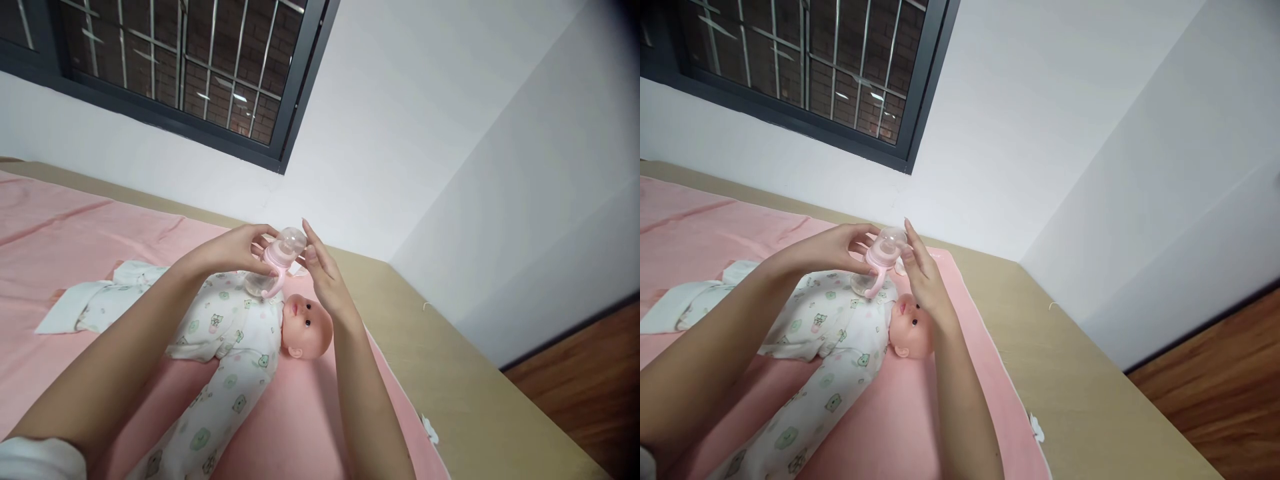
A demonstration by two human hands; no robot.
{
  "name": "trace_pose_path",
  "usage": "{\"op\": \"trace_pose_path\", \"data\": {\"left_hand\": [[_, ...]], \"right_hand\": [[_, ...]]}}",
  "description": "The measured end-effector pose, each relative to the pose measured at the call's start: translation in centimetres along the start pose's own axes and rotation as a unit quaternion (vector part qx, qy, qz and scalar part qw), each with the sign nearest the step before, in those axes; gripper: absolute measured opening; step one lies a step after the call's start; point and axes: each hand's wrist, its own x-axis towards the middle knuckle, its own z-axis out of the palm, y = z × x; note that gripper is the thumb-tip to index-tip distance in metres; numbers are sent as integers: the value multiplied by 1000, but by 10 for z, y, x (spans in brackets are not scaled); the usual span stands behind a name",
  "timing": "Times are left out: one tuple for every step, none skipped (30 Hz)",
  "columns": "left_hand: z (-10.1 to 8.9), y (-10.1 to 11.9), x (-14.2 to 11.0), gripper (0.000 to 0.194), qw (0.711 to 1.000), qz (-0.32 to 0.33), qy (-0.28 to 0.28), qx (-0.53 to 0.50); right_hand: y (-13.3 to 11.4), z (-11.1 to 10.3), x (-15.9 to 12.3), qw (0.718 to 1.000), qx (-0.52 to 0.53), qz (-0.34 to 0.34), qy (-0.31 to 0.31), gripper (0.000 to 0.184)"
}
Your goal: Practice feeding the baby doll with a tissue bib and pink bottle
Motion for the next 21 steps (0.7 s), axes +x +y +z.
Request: {"op": "trace_pose_path", "data": {"left_hand": [[0, -1, 0, 64, 1000, -4, 8, -8], [0, -2, 0, 66, 1000, -6, 16, -17], [0, -2, 0, 68, 999, -6, 22, -30], [-1, -3, 0, 70, 999, -4, 26, -45], [-1, -3, 1, 71, 998, 0, 29, -59], [-1, -4, 1, 71, 997, 7, 32, -72], [-1, -4, 1, 71, 996, 16, 37, -83], [0, -4, 1, 70, 995, 27, 43, -91], [0, -4, 2, 69, 994, 36, 49, -96], [1, -4, 2, 67, 993, 44, 54, -98], [2, -4, 2, 66, 992, 50, 59, -96], [4, -4, 2, 65, 992, 54, 64, -91], [7, -4, 2, 64, 992, 57, 72, -85], [10, -4, 3, 63, 992, 58, 77, -78], [13, -4, 3, 62, 992, 60, 83, -74], [16, -4, 4, 63, 992, 60, 86, -71], [18, -4, 5, 64, 992, 62, 85, -69], [20, -3, 5, 66, 993, 64, 83, -61], [22, -1, 5, 69, 993, 66, 84, -44], [22, 1, 3, 71, 993, 66, 92, -15], [22, 5, 1, 75, 992, 66, 110, 24]], "right_hand": [[3, -1, 0, 1000, 8, 5, 1, 61], [6, -2, 1, 1000, 17, 10, -2, 62], [10, -3, 1, 999, 26, 16, -11, 63], [13, -3, 2, 999, 33, 21, -23, 66], [15, -3, 2, 998, 41, 27, -37, 70], [17, -3, 3, 997, 49, 33, -51, 73], [18, -2, 3, 996, 55, 39, -62, 77], [19, -2, 3, 995, 59, 43, -71, 81], [19, -1, 3, 994, 61, 46, -78, 84], [19, 0, 3, 994, 61, 47, -80, 87], [20, 1, 4, 994, 61, 48, -79, 89], [20, 2, 4, 994, 60, 48, -72, 91], [21, 3, 5, 995, 60, 49, -61, 93], [22, 3, 5, 996, 62, 48, -49, 95], [22, 4, 6, 996, 65, 47, -38, 97], [23, 5, 6, 996, 70, 45, -30, 99], [23, 5, 7, 996, 74, 41, -23, 100], [22, 5, 7, 996, 76, 36, -18, 101], [21, 5, 6, 997, 75, 32, -11, 100], [19, 5, 6, 997, 72, 28, -4, 99], [18, 4, 6, 997, 67, 24, 5, 97]]}}
